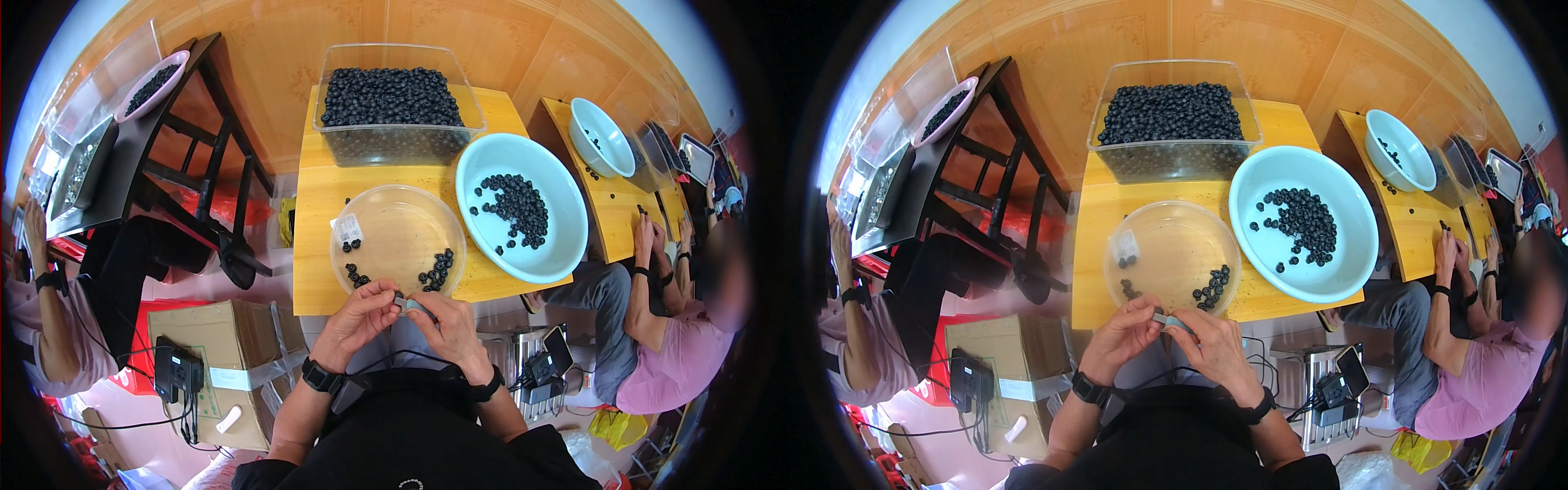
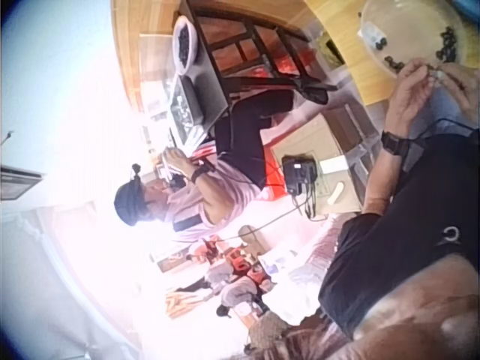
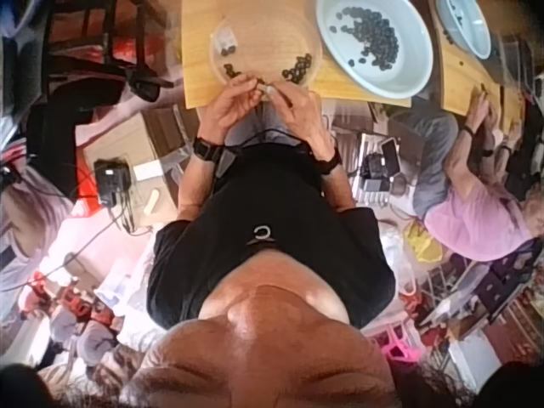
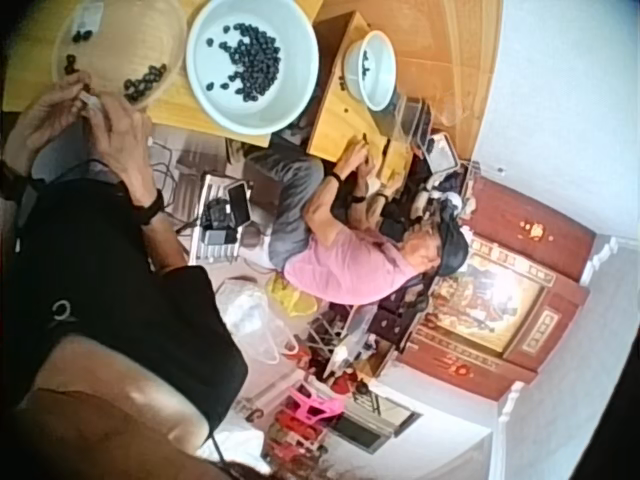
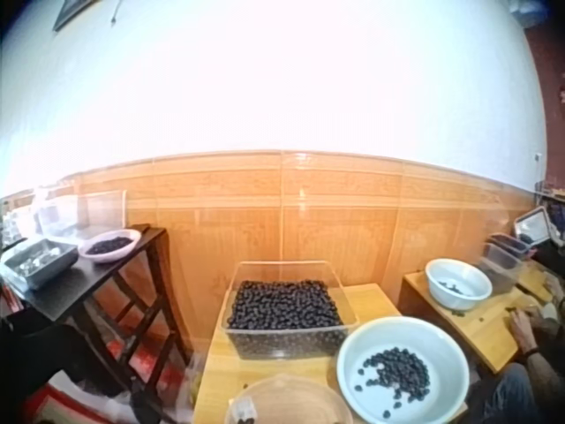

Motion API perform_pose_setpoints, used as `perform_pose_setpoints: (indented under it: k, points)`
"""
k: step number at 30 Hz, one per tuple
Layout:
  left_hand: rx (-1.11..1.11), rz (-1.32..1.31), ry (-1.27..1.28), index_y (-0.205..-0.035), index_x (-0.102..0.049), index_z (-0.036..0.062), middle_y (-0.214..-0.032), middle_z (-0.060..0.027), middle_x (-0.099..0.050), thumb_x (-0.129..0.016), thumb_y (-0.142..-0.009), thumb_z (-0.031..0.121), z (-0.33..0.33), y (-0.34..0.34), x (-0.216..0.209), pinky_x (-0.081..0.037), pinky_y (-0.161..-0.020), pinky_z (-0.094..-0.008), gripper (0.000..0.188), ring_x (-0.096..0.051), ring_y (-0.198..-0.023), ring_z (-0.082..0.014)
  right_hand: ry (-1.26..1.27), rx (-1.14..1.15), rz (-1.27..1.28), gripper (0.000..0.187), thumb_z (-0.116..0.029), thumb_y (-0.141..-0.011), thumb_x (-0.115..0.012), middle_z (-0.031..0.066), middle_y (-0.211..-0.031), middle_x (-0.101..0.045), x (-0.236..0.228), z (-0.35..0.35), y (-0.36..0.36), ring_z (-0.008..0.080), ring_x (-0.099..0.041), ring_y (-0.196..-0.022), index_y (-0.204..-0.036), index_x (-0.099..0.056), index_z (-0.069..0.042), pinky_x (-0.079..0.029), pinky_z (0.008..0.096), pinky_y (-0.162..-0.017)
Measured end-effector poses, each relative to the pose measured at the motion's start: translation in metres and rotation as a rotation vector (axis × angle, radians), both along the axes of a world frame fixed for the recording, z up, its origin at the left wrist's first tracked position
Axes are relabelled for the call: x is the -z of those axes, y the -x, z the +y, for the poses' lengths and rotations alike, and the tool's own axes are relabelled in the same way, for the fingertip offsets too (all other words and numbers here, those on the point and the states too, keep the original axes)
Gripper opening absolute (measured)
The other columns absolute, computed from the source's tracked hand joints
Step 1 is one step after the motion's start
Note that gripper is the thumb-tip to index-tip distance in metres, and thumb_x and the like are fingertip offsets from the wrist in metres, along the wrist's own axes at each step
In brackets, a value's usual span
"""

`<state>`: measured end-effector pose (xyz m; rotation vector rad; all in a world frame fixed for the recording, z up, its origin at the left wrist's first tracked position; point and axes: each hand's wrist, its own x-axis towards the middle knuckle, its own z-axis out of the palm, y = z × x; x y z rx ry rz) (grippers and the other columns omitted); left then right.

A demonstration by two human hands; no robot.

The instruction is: Sorting small dark berries into plastic containers by hand to remove debris or damaged fruit.

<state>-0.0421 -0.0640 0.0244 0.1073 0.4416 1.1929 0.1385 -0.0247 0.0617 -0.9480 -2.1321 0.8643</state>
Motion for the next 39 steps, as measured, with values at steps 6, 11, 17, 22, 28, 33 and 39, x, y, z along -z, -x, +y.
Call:
perform_pose_setpoints:
  k: [6,11,17,22,28,33,39]
  points:
    - [0.111,-0.064,-0.123,-0.099,-0.06,0.0038,-0.089,-0.0074,-0.064,-0.063,-0.087,0.007,-0.002,0.001,-0.005,-0.054,-0.066,-0.0221,0.012,-0.063,-0.074,-0.0124,-0.04,0.085,-0.008,0.02,-0.018,-0.086,-0.063,0.013,-0.077,-0.065,0.019,0.017,-0.006,0.0284,-0.062,-0.059,-0.095,-0.064,-0.001,-0.048,0.0337,-0.053]
    - [0.077,-0.054,-0.116,-0.099,-0.06,0.0036,-0.091,-0.0086,-0.064,-0.063,-0.088,0.007,-0.01,-0.002,-0.022,-0.053,-0.066,-0.0225,0.012,-0.062,-0.073,-0.0129,0.012,0.209,0.075,0.02,-0.019,-0.087,-0.063,0.0139,-0.073,-0.064,0.005,0.02,-0.018,0.0308,-0.062,-0.058,-0.095,-0.064,-0.001,-0.048,0.0355,-0.053]
    - [-0.053,-0.045,-0.027,-0.102,-0.06,0.0042,-0.09,-0.0066,-0.065,-0.063,-0.088,0.008,-0.002,-0.001,-0.013,-0.054,-0.069,-0.0233,0.014,-0.064,-0.076,-0.0137,0.046,0.026,0.032,0.018,-0.02,-0.086,-0.064,0.013,-0.071,-0.062,-0.017,0.005,-0.004,0.0294,-0.062,-0.058,-0.093,-0.064,-0.003,-0.047,0.0354,-0.052]
    - [-0.048,-0.034,-0.016,-0.102,-0.059,0.0044,-0.089,-0.0052,-0.065,-0.063,-0.088,0.008,-0.003,-0.003,-0.012,-0.055,-0.07,-0.024,0.015,-0.065,-0.078,-0.0139,-0.035,-0.079,-0.026,0.019,-0.017,-0.083,-0.067,0.0107,-0.074,-0.064,-0.015,0.004,-0.003,0.0233,-0.059,-0.053,-0.093,-0.064,-0.002,-0.045,0.0304,-0.049]
    - [-0.039,-0.059,-0.032,-0.103,-0.059,0.0044,-0.089,-0.0062,-0.066,-0.062,-0.089,0.008,-0.004,-0.004,-0.012,-0.055,-0.071,-0.0246,0.014,-0.065,-0.078,-0.0138,-0.042,-0.074,-0.012,0.019,-0.018,-0.083,-0.067,0.011,-0.075,-0.064,-0.018,0.004,-0.001,0.0231,-0.06,-0.053,-0.093,-0.064,-0.002,-0.045,0.0301,-0.048]
    - [-0.036,-0.062,-0.025,-0.101,-0.06,0.0036,-0.089,-0.0067,-0.066,-0.061,-0.089,0.007,-0.004,-0.004,-0.012,-0.056,-0.069,-0.0243,0.013,-0.065,-0.076,-0.0141,-0.018,-0.068,-0.023,0.019,-0.017,-0.083,-0.066,0.0118,-0.074,-0.064,-0.017,0.004,-0.001,0.0247,-0.061,-0.054,-0.093,-0.064,-0.002,-0.046,0.0311,-0.049]
    - [0.023,-0.06,-0.038,-0.099,-0.061,0.0026,-0.088,-0.0082,-0.065,-0.063,-0.087,0.006,-0.006,-0.002,-0.013,-0.056,-0.068,-0.0239,0.013,-0.066,-0.075,-0.0148,0.018,-0.015,-0.03,0.018,-0.018,-0.085,-0.064,0.0136,-0.068,-0.061,-0.002,0.01,-0.003,0.0304,-0.061,-0.056,-0.093,-0.063,-0.002,-0.046,0.0355,-0.05]
